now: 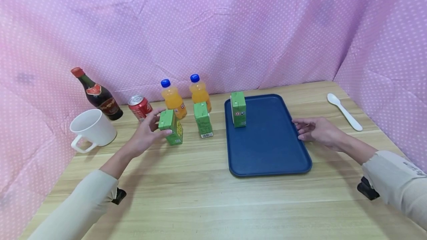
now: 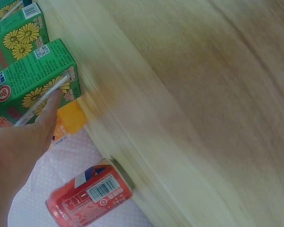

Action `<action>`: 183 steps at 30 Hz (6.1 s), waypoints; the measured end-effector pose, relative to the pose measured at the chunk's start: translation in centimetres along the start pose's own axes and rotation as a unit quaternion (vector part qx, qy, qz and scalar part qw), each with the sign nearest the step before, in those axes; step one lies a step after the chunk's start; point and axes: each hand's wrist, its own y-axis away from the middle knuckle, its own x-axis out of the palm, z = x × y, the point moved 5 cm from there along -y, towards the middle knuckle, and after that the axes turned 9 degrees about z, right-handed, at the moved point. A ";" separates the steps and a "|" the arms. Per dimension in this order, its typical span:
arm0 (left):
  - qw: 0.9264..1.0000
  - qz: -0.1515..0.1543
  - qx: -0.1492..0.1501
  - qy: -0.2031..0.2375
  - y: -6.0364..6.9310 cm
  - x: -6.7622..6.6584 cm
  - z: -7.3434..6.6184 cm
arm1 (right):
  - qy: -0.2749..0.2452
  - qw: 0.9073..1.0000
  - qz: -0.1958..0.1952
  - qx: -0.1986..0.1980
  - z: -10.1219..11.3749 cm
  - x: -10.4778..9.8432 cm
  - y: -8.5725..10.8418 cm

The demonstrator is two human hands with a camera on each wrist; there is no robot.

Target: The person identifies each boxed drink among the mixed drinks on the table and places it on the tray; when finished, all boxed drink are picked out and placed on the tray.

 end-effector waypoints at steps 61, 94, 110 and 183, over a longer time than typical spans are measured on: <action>0.996 0.024 0.076 0.028 -6.3 8.3 -18.9 | -0.008 1.000 -0.010 -0.009 -0.3 0.1 -0.2; 0.997 0.010 0.076 -0.030 -13.0 21.5 -18.8 | 0.013 1.000 -0.007 0.002 -0.2 -0.1 -0.1; 0.994 0.011 0.050 -0.095 -13.5 24.9 -15.8 | 0.015 1.000 -0.004 0.006 0.0 0.0 0.1; 0.980 -0.073 0.098 -0.157 -3.8 5.6 -6.7 | 0.006 1.000 0.007 -0.003 0.1 0.3 0.0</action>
